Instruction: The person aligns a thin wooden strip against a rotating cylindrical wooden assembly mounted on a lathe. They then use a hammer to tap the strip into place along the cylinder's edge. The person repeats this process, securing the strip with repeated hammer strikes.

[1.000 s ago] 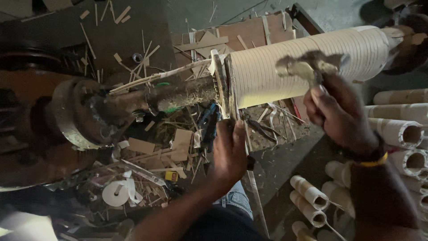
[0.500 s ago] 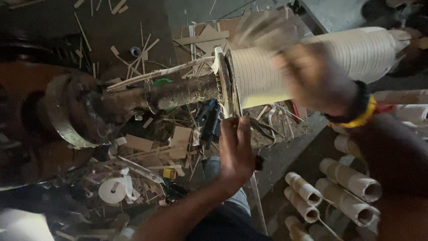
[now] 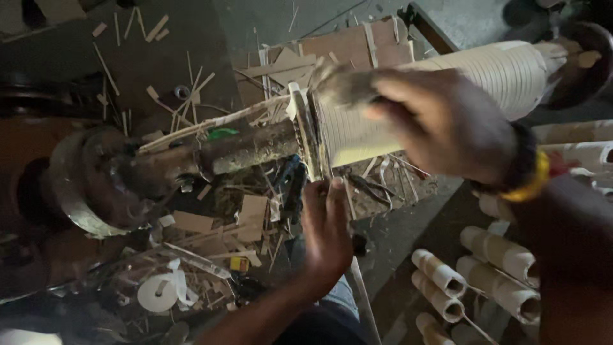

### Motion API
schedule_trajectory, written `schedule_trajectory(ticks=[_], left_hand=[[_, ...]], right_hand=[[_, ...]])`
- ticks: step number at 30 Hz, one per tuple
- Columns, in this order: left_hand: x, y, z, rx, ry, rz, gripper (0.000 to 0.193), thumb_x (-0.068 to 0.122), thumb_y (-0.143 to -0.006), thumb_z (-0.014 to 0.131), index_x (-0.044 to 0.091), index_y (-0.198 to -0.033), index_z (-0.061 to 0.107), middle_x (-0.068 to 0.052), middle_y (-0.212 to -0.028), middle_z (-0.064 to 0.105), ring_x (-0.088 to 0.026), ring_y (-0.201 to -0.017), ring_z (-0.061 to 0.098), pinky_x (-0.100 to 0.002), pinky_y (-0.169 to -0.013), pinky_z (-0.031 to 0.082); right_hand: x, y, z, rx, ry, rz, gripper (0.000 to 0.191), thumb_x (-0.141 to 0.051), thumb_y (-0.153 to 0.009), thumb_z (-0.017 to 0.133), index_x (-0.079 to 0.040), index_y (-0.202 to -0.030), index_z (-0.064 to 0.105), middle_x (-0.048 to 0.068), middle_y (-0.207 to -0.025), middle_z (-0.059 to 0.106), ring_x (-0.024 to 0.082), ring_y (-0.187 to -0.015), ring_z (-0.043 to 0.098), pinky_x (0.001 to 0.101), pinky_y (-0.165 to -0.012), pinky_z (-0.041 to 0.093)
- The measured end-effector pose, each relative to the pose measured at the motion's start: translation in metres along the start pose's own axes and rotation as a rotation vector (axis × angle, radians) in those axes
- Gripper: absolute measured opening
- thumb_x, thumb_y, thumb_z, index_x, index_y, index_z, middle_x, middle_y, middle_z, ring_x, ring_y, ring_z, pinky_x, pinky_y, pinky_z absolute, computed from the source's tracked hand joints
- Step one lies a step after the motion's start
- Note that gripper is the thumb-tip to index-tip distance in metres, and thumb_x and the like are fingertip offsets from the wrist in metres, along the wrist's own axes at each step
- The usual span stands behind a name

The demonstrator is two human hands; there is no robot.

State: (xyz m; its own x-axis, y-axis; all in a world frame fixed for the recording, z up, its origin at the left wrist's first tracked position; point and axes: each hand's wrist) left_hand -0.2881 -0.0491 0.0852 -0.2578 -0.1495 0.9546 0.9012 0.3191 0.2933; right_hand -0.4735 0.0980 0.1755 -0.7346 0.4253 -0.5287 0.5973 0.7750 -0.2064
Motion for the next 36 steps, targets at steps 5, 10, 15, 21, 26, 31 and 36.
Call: schedule_trajectory(ticks=[5,10,15,21,26,31,36], left_hand=[[-0.002,0.006,-0.004,-0.018,-0.049,0.045,0.024,0.029,-0.111,0.045,0.005,-0.111,0.044,-0.005,-0.081,0.043,-0.013,-0.069,0.038,-0.036,-0.055,0.035],[0.023,0.012,-0.004,-0.076,0.219,-0.136,0.019,0.024,-0.112,0.050,0.005,-0.110,0.048,-0.005,-0.078,0.044,-0.011,-0.063,0.035,-0.029,-0.051,0.032],[0.074,-0.015,-0.043,-0.298,0.002,-0.256,0.053,0.010,-0.089,0.069,0.006,-0.136,0.043,-0.004,-0.071,0.047,-0.012,-0.050,0.042,-0.029,-0.032,0.035],[0.125,-0.050,-0.086,-0.334,-0.118,0.054,0.067,0.008,-0.087,0.071,-0.004,-0.145,0.040,-0.011,-0.094,0.063,-0.013,-0.065,0.068,-0.028,-0.046,0.062],[0.132,-0.042,-0.078,-0.368,-0.102,0.139,0.084,0.001,-0.081,0.073,-0.010,-0.152,0.029,-0.019,-0.106,0.070,-0.020,-0.092,0.071,-0.033,-0.073,0.063],[0.101,-0.028,-0.067,-0.261,-0.441,0.306,0.080,-0.001,-0.090,0.064,-0.011,-0.158,0.022,-0.020,-0.095,0.072,-0.020,-0.072,0.075,-0.033,-0.055,0.061],[0.046,-0.011,-0.040,-0.532,-0.879,-0.036,0.099,0.011,-0.097,0.063,-0.012,-0.155,-0.013,-0.011,-0.064,0.065,-0.019,-0.039,0.050,-0.035,-0.030,0.042]], right_hand=[[-0.002,0.024,0.010,0.145,-0.168,0.152,0.016,-0.020,-0.108,0.057,-0.009,-0.098,0.062,0.000,-0.065,0.050,0.008,-0.048,0.045,0.0261,-0.047,0.034],[0.002,0.019,0.024,-0.020,-0.082,0.127,0.018,-0.019,-0.110,0.055,-0.002,-0.107,0.062,0.002,-0.069,0.056,0.008,-0.049,0.046,0.0256,-0.044,0.036],[0.011,0.022,0.010,0.080,-0.352,0.334,0.020,-0.015,-0.110,0.053,-0.001,-0.124,0.055,-0.002,-0.066,0.052,0.006,-0.052,0.043,0.0247,-0.045,0.034],[0.027,0.036,0.015,0.170,-0.755,0.339,0.021,-0.010,-0.109,0.052,-0.001,-0.128,0.055,-0.006,-0.074,0.049,0.002,-0.055,0.039,0.0206,-0.047,0.035],[0.032,0.033,0.021,0.126,-0.794,0.355,0.042,-0.007,-0.102,0.056,0.002,-0.143,0.052,-0.007,-0.075,0.044,0.001,-0.060,0.037,0.0216,-0.050,0.031],[0.030,0.034,0.016,0.141,-0.787,0.433,0.020,-0.007,-0.104,0.058,0.000,-0.123,0.054,-0.007,-0.077,0.044,0.002,-0.062,0.039,0.0215,-0.050,0.033],[0.035,0.038,0.022,0.154,-0.668,0.354,0.008,-0.009,-0.106,0.058,-0.004,-0.109,0.053,-0.004,-0.079,0.045,0.004,-0.063,0.038,0.0222,-0.052,0.033]])
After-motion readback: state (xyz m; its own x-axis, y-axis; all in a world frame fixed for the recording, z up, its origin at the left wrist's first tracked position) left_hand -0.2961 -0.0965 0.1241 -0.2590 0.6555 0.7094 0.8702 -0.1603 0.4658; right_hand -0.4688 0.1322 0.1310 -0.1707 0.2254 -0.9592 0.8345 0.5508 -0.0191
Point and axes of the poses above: each hand's wrist, its own y-axis away from the middle knuckle, its own z-axis out of the palm, x = y × z
